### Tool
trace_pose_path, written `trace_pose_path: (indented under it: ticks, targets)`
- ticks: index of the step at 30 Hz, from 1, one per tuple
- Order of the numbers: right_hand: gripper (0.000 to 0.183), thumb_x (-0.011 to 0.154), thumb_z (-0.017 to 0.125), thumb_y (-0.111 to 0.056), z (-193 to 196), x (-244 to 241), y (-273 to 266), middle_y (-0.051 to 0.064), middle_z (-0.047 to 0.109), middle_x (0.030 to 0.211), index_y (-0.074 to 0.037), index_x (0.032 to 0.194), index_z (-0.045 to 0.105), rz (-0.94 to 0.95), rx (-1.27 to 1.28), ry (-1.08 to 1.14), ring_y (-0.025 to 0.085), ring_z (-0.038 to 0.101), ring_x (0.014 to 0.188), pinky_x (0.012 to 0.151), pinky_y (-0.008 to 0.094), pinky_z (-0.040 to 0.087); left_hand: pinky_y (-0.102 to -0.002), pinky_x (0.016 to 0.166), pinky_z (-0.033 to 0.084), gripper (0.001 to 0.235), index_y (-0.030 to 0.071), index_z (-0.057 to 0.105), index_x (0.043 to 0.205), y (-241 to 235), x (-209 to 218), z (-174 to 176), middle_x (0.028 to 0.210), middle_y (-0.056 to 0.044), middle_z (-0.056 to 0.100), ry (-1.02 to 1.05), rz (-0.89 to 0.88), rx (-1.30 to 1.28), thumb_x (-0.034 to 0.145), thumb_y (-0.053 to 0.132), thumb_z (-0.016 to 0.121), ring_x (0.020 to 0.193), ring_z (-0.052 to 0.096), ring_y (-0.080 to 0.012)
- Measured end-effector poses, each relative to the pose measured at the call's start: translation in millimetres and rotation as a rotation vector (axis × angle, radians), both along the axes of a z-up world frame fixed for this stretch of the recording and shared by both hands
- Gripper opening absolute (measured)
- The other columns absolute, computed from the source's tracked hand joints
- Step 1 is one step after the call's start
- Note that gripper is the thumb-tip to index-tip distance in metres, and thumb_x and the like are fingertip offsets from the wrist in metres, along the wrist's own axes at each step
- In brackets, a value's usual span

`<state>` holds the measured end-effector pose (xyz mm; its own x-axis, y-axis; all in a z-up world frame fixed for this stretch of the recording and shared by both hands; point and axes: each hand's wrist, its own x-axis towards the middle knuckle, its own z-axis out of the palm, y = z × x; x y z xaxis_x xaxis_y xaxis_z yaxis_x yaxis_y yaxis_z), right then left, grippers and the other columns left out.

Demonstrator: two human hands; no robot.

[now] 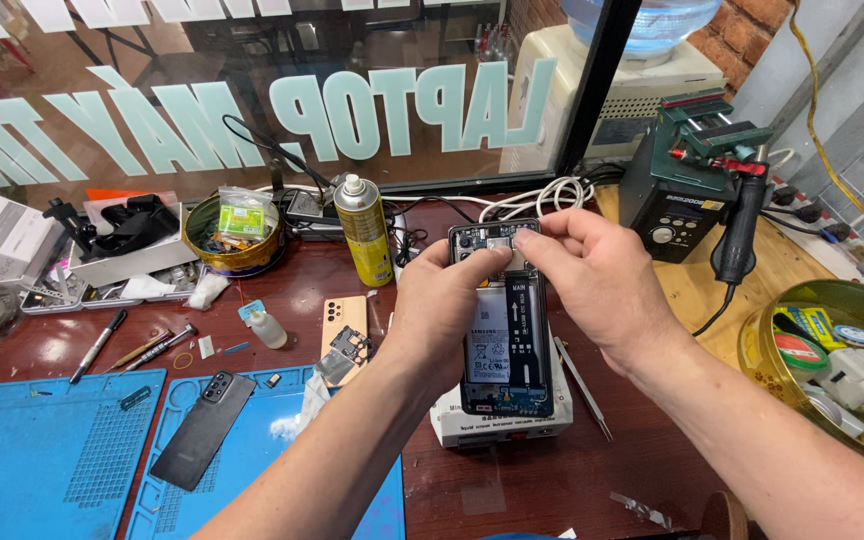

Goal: The person uses a metal spudger to pry and adjust internal components of a disassembled smartphone, then sets the phone aside and searches through a metal bowl of spare circuit boards, selecting and inspecting a small board.

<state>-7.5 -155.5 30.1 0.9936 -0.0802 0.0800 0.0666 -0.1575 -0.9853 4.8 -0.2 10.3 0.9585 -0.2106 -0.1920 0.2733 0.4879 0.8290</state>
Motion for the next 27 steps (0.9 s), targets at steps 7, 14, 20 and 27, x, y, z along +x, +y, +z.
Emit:
trace_pose_path:
  ticks: [7, 14, 20, 27]
  targets:
    - [0.017, 0.096, 0.068, -0.015, -2, 11, -2, 0.003, 0.075, 0.085, 0.0, 0.102, 0.073, 0.044, 0.056, 0.025, 0.004, 0.063, 0.073, 0.064, 0.02, 0.049, -0.031, 0.05, 0.057, 0.014, 0.003, 0.067, 0.096, -1, 0, 2, 0.079, -0.007, 0.071, 0.002, 0.009, 0.051, 0.087, 0.011, 0.073, 0.059, 0.067, -0.0138]
    - [0.022, 0.098, 0.061, -0.012, 2, 9, -1, 0.004, 0.074, 0.098, -0.005, 0.119, 0.065, 0.178, 0.024, -0.012, 0.005, 0.066, 0.088, 0.075, 0.02, 0.054, -0.029, 0.051, 0.057, 0.015, 0.002, 0.067, 0.098, 1, -3, 3, 0.081, -0.006, 0.072, -0.043, 0.003, 0.023, 0.089, 0.012, 0.073, 0.061, 0.068, -0.012]
    - [0.029, 0.099, 0.059, -0.007, 6, 8, -5, 0.005, 0.074, 0.099, -0.006, 0.126, 0.065, 0.209, -0.05, 0.005, 0.008, 0.066, 0.086, 0.074, 0.023, 0.056, -0.028, 0.051, 0.057, 0.017, 0.002, 0.067, 0.099, 2, -3, 0, 0.081, -0.007, 0.072, -0.033, -0.018, 0.042, 0.089, 0.014, 0.073, 0.062, 0.069, -0.0122]
    - [0.029, 0.099, 0.062, -0.003, -4, 7, 1, 0.01, 0.077, 0.105, 0.002, 0.127, 0.066, 0.046, 0.066, -0.101, 0.01, 0.07, 0.092, 0.078, 0.022, 0.056, -0.036, 0.073, 0.062, 0.07, 0.001, 0.057, 0.129, -5, -4, -9, 0.095, -0.008, 0.074, -0.334, 0.202, 0.808, 0.076, 0.038, 0.083, 0.085, 0.077, -0.0192]
